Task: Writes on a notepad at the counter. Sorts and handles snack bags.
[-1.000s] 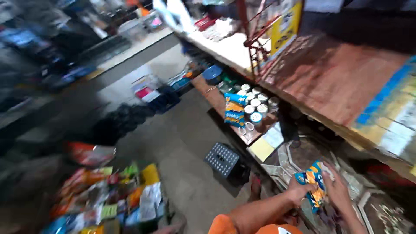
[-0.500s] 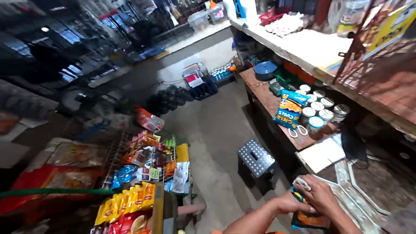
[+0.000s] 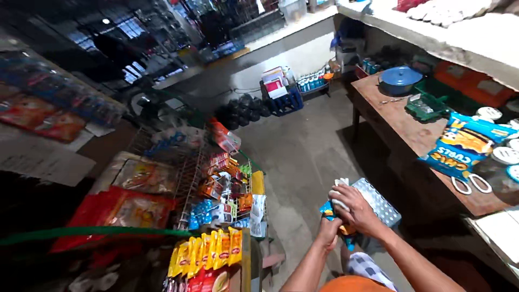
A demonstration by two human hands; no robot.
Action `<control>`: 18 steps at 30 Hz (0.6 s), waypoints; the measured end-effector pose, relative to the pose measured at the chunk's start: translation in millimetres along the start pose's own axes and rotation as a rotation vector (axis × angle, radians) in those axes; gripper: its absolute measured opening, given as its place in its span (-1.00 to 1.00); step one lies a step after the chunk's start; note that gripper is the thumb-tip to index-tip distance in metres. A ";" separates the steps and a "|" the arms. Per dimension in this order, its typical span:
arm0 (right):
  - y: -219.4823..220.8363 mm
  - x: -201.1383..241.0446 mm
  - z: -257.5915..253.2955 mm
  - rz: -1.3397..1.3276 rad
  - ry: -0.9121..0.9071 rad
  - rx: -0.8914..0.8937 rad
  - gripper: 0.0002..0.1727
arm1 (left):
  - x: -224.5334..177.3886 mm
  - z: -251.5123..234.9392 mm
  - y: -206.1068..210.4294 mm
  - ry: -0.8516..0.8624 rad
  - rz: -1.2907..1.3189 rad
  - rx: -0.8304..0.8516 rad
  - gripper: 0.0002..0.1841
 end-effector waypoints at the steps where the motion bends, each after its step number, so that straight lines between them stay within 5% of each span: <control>1: -0.1 -12.0 -18.2 -0.068 0.094 0.008 -0.56 | -1.7 -7.5 -10.2 0.013 0.065 0.020 -0.59; 5: -13.4 -42.6 -91.2 -0.324 0.439 -0.201 -0.60 | -25.5 -40.9 -45.7 0.042 0.244 -0.051 -0.59; 7: -6.0 -37.7 -125.5 -0.371 0.304 -0.383 -0.58 | -55.8 -75.2 -60.9 0.095 0.285 -0.165 -0.61; 11: 62.5 -25.1 -182.4 -0.205 -0.005 -0.239 -0.52 | -94.1 -174.3 -84.1 0.208 0.256 -0.235 -0.61; 13: 91.0 -46.0 -221.1 0.023 -0.123 -0.383 -0.50 | -133.1 -212.3 -86.6 0.228 0.241 -0.261 -0.56; 15: 91.5 -67.4 -264.6 -0.012 -0.075 -0.541 -0.48 | -189.6 -231.5 -75.1 0.204 0.276 -0.341 -0.63; 18: 66.1 -86.8 -332.3 -0.409 0.147 -0.736 -0.35 | -240.4 -267.0 -69.0 0.297 0.349 -0.278 -0.65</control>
Point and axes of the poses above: each hand's wrist, its own z-axis away from the middle knuckle, its own y-axis out of the palm, x = y × z, the point moved 1 cm from there along -z, towards the middle knuckle, and after that the axes turned 11 degrees about -z, right-handed, at the moved point
